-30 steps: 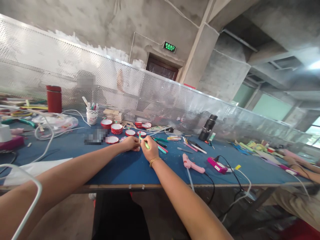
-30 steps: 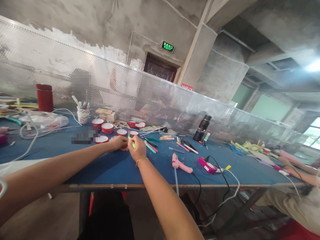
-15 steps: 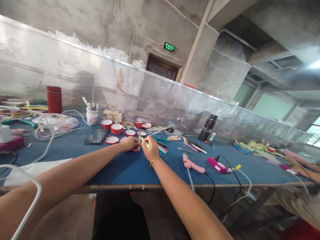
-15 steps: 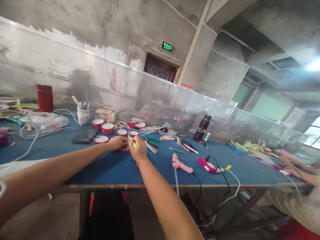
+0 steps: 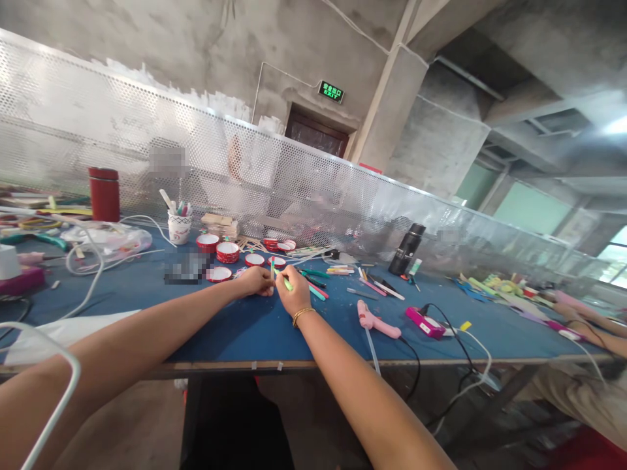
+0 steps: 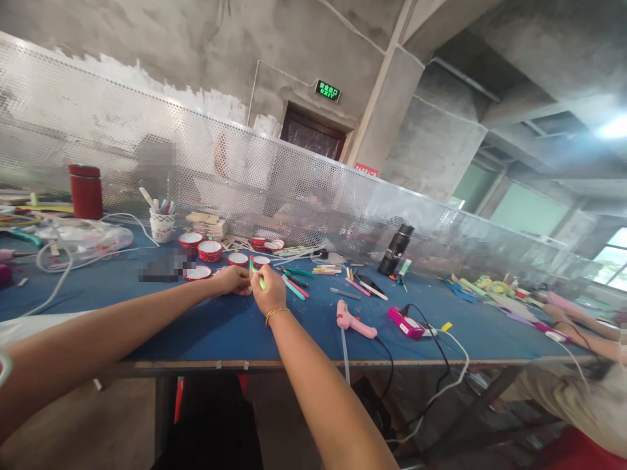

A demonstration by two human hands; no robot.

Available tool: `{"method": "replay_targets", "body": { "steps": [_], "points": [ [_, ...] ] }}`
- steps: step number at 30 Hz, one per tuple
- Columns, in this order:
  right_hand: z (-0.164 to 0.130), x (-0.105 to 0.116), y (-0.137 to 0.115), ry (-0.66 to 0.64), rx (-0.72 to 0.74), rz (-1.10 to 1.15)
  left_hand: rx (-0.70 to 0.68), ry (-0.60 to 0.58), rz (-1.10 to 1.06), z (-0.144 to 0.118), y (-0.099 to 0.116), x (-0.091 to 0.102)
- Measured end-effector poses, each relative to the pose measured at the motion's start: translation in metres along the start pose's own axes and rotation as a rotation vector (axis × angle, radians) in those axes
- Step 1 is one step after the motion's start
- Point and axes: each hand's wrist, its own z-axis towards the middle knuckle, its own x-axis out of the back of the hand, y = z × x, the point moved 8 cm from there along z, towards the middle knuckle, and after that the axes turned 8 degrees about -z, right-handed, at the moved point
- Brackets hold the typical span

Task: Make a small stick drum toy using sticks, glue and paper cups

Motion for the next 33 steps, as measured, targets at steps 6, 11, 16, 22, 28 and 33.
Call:
{"method": "replay_targets", "body": {
  "steps": [6,11,16,22,28,33],
  "points": [
    [0.0,0.004,0.002,0.032,-0.017,0.021,-0.01,-0.003,0.003,-0.001,0.001,0.0],
    [0.0,0.002,-0.007,-0.003,0.03,0.027,0.002,-0.003,0.024,0.0,-0.001,0.0],
    [-0.001,0.0,-0.002,-0.019,0.002,-0.012,0.005,-0.007,-0.002,0.0,0.0,-0.001],
    [0.0,0.003,0.007,0.03,-0.066,-0.007,0.01,0.003,0.033,-0.006,0.005,-0.001],
    [0.001,0.005,0.006,0.03,-0.061,0.041,0.011,-0.006,0.041,-0.005,0.006,-0.002],
    [0.003,0.007,0.005,0.04,-0.04,0.022,0.024,-0.018,0.06,-0.003,0.004,-0.001]
  ]
}}
